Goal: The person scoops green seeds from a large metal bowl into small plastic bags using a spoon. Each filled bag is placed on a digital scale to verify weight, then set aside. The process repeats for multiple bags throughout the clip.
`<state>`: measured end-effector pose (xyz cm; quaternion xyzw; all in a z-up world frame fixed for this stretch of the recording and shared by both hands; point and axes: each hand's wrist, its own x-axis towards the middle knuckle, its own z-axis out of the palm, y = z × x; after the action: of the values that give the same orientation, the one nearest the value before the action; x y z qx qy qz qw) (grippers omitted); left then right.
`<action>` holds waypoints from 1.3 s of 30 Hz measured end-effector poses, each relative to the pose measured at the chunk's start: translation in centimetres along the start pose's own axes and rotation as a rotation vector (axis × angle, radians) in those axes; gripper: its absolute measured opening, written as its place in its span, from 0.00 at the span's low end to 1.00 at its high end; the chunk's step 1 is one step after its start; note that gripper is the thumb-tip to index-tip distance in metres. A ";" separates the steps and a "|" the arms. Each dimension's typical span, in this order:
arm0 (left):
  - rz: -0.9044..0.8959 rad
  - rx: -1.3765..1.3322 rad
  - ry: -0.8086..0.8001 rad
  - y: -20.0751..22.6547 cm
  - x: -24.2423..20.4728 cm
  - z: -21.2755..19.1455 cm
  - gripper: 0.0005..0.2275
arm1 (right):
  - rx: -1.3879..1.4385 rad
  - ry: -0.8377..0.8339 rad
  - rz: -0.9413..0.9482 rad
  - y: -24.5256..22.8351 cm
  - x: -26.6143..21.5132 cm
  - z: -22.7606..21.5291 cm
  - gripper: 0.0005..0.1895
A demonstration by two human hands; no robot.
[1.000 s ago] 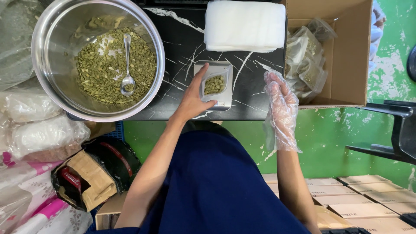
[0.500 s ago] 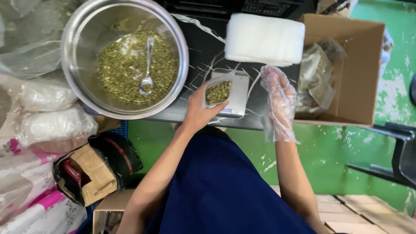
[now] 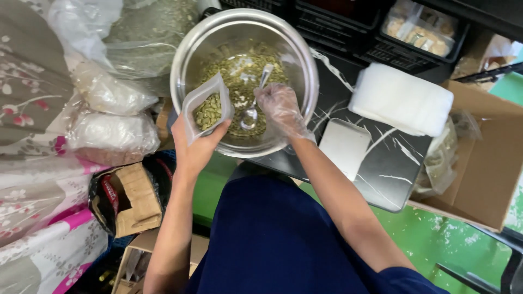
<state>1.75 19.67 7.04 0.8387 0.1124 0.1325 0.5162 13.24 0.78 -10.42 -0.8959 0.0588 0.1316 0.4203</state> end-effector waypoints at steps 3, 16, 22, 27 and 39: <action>-0.099 -0.002 -0.033 -0.8 1.2 -1.0 0.27 | -0.219 -0.173 -0.024 2.1 4.1 2.3 0.23; -0.010 -0.094 -0.137 -4.9 3.7 -0.7 0.24 | 0.104 0.014 0.104 -4.9 -1.9 -2.7 0.12; 0.350 -0.099 -0.171 -8.5 4.6 0.7 0.24 | 0.301 0.104 -0.541 -12.2 -9.4 -11.7 0.08; 0.476 0.159 -0.233 -9.3 5.3 1.1 0.25 | 0.802 0.169 -0.624 -10.8 -13.5 -18.6 0.09; 0.716 0.371 0.038 -7.3 6.0 3.1 0.14 | 0.813 0.311 -0.501 -12.6 -13.3 -10.9 0.11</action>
<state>8.04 22.26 -0.24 0.9011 -0.1553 0.2970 0.2750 5.24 0.34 9.34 -0.6551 -0.0495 -0.1421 0.7404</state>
